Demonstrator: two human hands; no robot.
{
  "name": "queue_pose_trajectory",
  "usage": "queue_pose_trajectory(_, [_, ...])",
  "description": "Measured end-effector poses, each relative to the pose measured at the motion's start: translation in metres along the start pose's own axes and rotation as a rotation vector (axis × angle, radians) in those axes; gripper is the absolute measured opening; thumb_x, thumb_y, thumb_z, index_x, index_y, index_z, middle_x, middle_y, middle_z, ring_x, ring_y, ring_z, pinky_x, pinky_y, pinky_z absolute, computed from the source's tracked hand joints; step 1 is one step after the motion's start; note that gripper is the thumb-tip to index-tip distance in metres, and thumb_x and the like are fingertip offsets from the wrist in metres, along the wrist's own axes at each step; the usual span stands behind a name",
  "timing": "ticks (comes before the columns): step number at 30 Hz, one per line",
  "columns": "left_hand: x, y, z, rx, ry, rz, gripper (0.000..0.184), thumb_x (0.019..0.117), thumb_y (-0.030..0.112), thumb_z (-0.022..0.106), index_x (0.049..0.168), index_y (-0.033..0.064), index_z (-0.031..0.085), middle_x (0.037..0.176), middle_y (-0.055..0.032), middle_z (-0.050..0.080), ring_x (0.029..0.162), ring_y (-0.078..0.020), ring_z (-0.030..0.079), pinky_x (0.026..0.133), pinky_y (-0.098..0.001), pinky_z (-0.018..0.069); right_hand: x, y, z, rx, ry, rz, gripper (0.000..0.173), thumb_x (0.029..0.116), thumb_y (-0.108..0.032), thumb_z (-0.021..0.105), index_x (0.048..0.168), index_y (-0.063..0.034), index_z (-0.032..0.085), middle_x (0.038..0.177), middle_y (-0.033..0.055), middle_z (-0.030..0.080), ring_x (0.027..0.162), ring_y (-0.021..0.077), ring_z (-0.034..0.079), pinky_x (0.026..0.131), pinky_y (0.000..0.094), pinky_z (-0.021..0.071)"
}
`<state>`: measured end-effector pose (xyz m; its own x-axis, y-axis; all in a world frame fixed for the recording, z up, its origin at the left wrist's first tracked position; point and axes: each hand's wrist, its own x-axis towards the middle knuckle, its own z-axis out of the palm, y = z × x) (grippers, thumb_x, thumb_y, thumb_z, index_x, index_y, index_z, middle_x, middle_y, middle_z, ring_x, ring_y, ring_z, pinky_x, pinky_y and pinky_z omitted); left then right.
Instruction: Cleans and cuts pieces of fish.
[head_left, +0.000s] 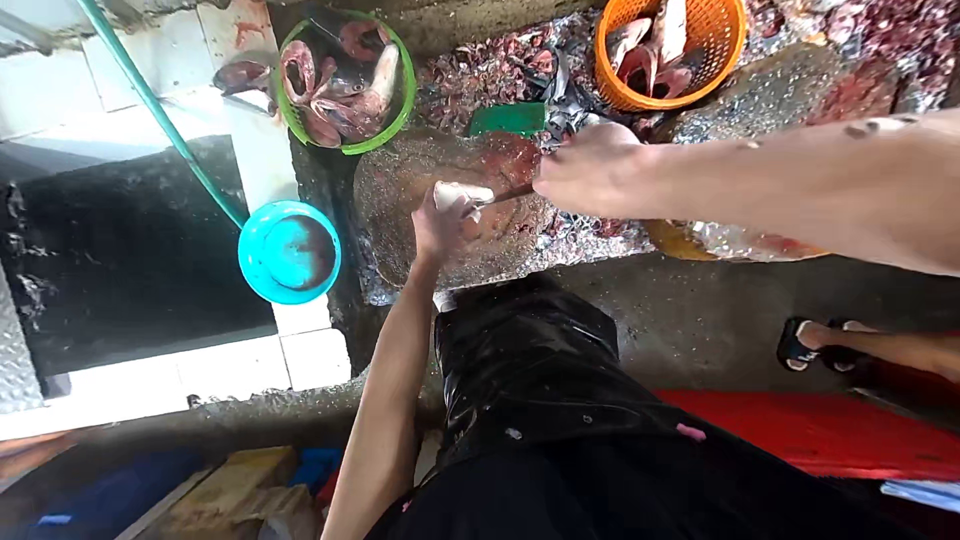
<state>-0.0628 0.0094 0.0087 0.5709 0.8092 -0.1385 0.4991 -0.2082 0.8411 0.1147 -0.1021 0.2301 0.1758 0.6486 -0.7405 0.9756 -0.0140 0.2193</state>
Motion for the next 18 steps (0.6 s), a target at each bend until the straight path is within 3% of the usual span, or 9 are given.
queue_pose_trajectory(2, [0.012, -0.007, 0.002, -0.045, 0.043, 0.009, 0.044, 0.0926, 0.036, 0.074, 0.119, 0.0013, 0.068, 0.100, -0.0111, 0.076, 0.093, -0.0193, 0.075, 0.089, -0.0452, 0.0622, 0.010, -0.008, -0.002, 0.012, -0.025, 0.071, 0.010, 0.0896, 0.000, 0.068, 0.099, 0.0028, 0.065, 0.089, 0.0221, 0.062, 0.086, 0.0427, 0.065, 0.059, 0.0549, 0.0502])
queue_pose_trajectory(5, [0.023, -0.003, 0.001, -0.017, 0.047, -0.028, 0.048, 0.0914, 0.042, 0.072, 0.108, -0.0025, 0.069, 0.096, -0.0158, 0.074, 0.095, -0.0261, 0.074, 0.091, -0.0495, 0.0582, 0.017, -0.018, 0.025, 0.144, -0.039, 0.143, 0.018, 0.0920, -0.002, 0.066, 0.109, 0.0020, 0.062, 0.094, 0.0243, 0.063, 0.088, 0.0464, 0.066, 0.060, 0.0591, 0.0523])
queue_pose_trajectory(9, [0.026, -0.012, -0.006, -0.029, -0.003, 0.060, 0.044, 0.0908, 0.041, 0.074, 0.110, 0.0015, 0.071, 0.098, -0.0123, 0.076, 0.096, -0.0222, 0.075, 0.092, -0.0477, 0.0589, 0.010, -0.044, 0.019, 0.214, -0.048, 0.214, 0.015, 0.0933, 0.000, 0.062, 0.107, 0.0027, 0.061, 0.086, 0.0231, 0.063, 0.080, 0.0450, 0.067, 0.056, 0.0574, 0.0526])
queue_pose_trajectory(11, [0.029, -0.022, -0.003, -0.086, 0.008, 0.121, 0.041, 0.0917, 0.037, 0.074, 0.114, 0.0031, 0.071, 0.102, -0.0094, 0.077, 0.098, -0.0173, 0.075, 0.094, -0.0435, 0.0599, 0.010, -0.057, 0.018, 0.237, -0.062, 0.260, 0.020, 0.0931, 0.000, 0.062, 0.112, 0.0039, 0.057, 0.087, 0.0234, 0.062, 0.082, 0.0451, 0.068, 0.056, 0.0558, 0.0532])
queue_pose_trajectory(14, [0.037, -0.025, 0.003, -0.154, 0.012, 0.147, 0.038, 0.0933, 0.035, 0.074, 0.116, 0.0044, 0.070, 0.103, -0.0064, 0.077, 0.098, -0.0132, 0.074, 0.094, -0.0401, 0.0610, 0.008, -0.070, 0.044, 0.401, -0.073, 0.362, 0.023, 0.0957, -0.002, 0.059, 0.118, 0.0029, 0.054, 0.093, 0.0265, 0.063, 0.086, 0.0496, 0.067, 0.059, 0.0612, 0.0537])
queue_pose_trajectory(18, [0.050, -0.020, -0.001, -0.129, -0.007, 0.090, 0.039, 0.0906, 0.037, 0.076, 0.109, 0.0029, 0.071, 0.097, -0.0079, 0.077, 0.094, -0.0151, 0.075, 0.091, -0.0407, 0.0609, 0.017, -0.096, 0.099, 0.585, -0.061, 0.481, 0.025, 0.1038, -0.011, 0.048, 0.127, -0.0025, 0.048, 0.086, 0.0252, 0.065, 0.081, 0.0500, 0.069, 0.060, 0.0631, 0.0545])
